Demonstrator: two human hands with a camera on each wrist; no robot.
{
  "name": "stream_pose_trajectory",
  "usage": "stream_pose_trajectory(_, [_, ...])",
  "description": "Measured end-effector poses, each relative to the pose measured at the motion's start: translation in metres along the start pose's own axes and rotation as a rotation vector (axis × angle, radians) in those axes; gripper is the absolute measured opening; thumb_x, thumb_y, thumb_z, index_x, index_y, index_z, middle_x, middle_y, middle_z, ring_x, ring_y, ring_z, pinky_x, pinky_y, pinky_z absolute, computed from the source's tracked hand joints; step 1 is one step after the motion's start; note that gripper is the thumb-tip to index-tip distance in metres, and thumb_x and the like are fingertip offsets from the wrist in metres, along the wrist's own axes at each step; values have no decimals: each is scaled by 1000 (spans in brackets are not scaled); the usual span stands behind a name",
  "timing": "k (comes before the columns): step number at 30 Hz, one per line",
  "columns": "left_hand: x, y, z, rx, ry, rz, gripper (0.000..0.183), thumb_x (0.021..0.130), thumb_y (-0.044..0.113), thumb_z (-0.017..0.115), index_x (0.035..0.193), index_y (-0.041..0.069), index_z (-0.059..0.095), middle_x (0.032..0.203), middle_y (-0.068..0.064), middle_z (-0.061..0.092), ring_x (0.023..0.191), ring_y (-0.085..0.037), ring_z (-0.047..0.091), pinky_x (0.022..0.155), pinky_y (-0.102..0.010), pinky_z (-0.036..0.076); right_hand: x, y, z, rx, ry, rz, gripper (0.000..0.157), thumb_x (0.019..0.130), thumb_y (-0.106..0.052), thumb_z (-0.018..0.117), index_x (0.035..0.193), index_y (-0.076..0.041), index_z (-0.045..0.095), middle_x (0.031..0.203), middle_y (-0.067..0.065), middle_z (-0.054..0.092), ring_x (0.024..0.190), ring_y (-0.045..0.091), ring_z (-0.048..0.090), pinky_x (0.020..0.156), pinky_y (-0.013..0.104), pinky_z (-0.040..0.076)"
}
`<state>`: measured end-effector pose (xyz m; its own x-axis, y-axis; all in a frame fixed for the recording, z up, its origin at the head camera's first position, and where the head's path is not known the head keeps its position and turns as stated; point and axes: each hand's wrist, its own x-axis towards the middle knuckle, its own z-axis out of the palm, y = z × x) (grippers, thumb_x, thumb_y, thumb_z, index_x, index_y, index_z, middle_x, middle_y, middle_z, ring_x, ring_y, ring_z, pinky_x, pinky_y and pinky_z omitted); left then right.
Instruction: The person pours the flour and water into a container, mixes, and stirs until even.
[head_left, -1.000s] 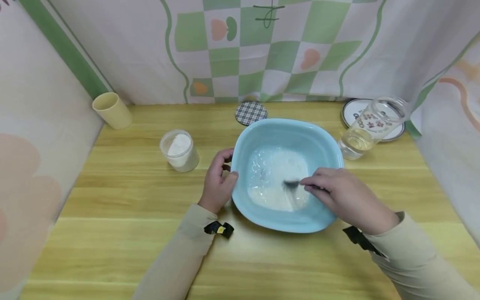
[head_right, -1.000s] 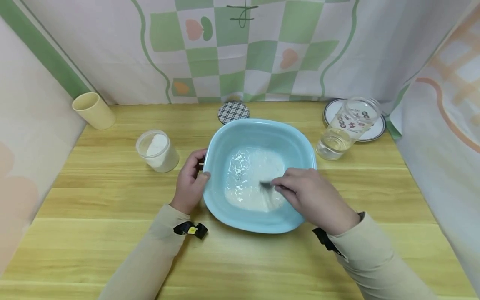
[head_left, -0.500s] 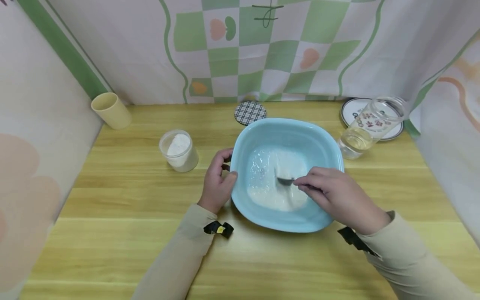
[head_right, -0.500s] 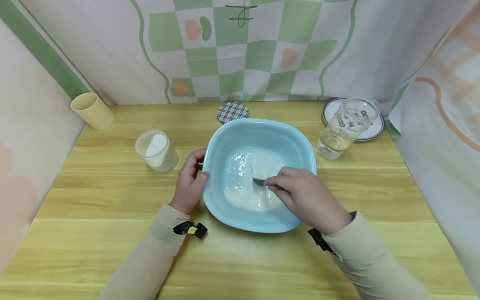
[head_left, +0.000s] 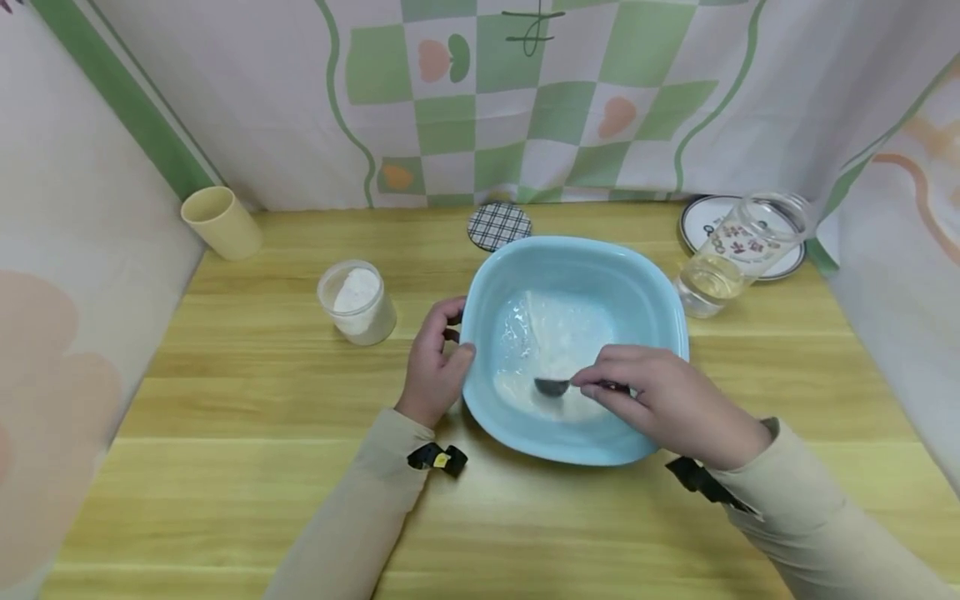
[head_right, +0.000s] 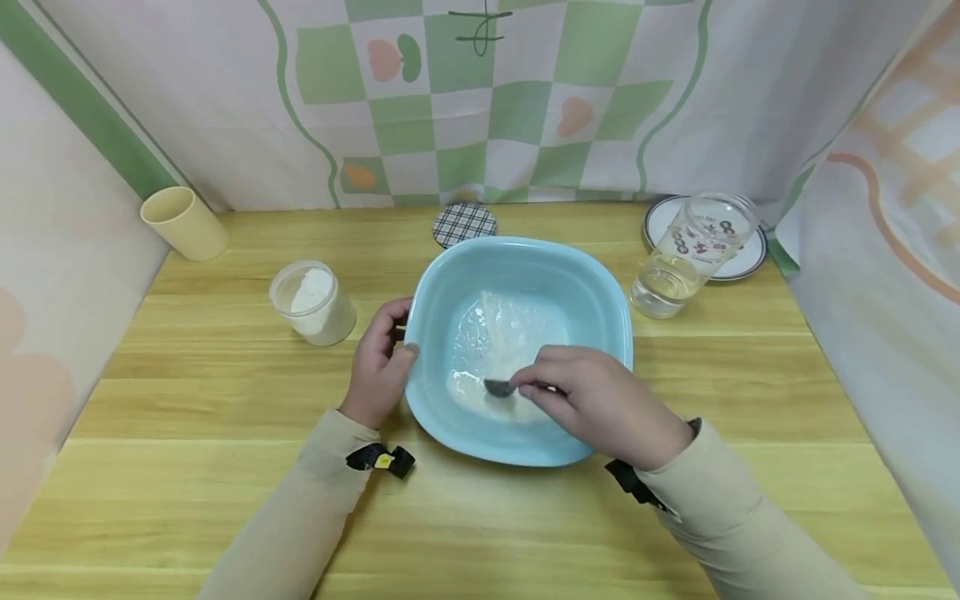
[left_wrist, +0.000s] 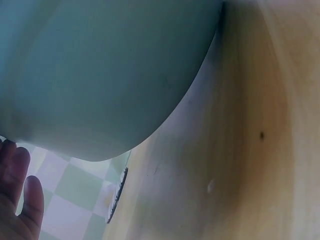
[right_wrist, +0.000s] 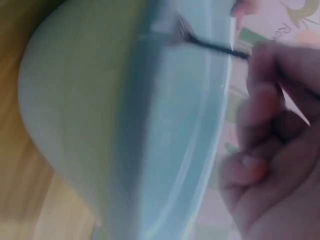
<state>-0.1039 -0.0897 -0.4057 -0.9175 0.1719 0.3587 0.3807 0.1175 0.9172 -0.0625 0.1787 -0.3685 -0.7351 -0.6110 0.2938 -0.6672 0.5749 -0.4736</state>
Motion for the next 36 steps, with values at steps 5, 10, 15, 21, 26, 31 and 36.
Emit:
stream_pose_trajectory(5, [0, -1, 0, -1, 1, 8, 47, 81, -11, 48, 128, -14, 53, 123, -27, 58, 107, -37, 53, 85, -42, 47, 2, -1, 6, 91, -131, -5, 18, 93, -7, 70, 104, -20, 77, 89, -21, 61, 73, -3, 51, 64, 19, 46])
stream_pose_trajectory(10, [-1, -1, 1, -6, 2, 4, 48, 81, -10, 47, 128, -14, 53, 123, -27, 58, 106, -37, 53, 85, -42, 47, 7, 4, 14, 7, -9, -12, 23, 90, -3, 71, 107, -17, 78, 89, -17, 62, 72, -2, 48, 63, 19, 44])
stream_pose_trajectory(15, [-1, -1, 2, -16, 5, 4, 48, 81, -11, 47, 128, -14, 53, 122, -28, 58, 106, -37, 53, 84, -41, 47, 5, 3, 13, 129, -38, -2, 22, 91, -4, 70, 106, -19, 77, 91, -19, 63, 71, 0, 50, 61, 18, 45])
stream_pose_trajectory(21, [-1, -2, 3, -15, 7, 15, 48, 80, -11, 48, 127, -15, 53, 122, -29, 58, 105, -38, 53, 83, -36, 47, 9, 0, 16, 60, -83, 13, 19, 93, -7, 69, 108, -16, 78, 88, -17, 62, 73, -1, 50, 64, 21, 47])
stream_pose_trajectory(26, [-2, -2, 2, -13, 7, 20, 48, 80, -10, 48, 127, -15, 53, 122, -28, 58, 105, -37, 53, 83, -35, 47, 10, -1, 13, -24, 40, 39, 21, 91, -4, 70, 107, -14, 78, 85, -15, 61, 70, 0, 46, 61, 21, 44])
stream_pose_trajectory(31, [-2, -3, 3, -10, 4, 31, 48, 80, -10, 47, 127, -15, 53, 122, -28, 58, 105, -37, 53, 83, -36, 47, 4, -3, -2, 64, -104, 63, 17, 93, -9, 70, 102, -21, 77, 91, -21, 64, 75, -3, 55, 65, 22, 49])
stream_pose_trajectory(36, [-2, -3, 3, -10, 3, 33, 48, 80, -10, 47, 127, -14, 53, 123, -28, 58, 106, -37, 53, 83, -35, 47, 2, 2, -4, -23, -101, 58, 17, 91, -7, 71, 102, -18, 78, 90, -18, 65, 75, -3, 54, 64, 22, 49])
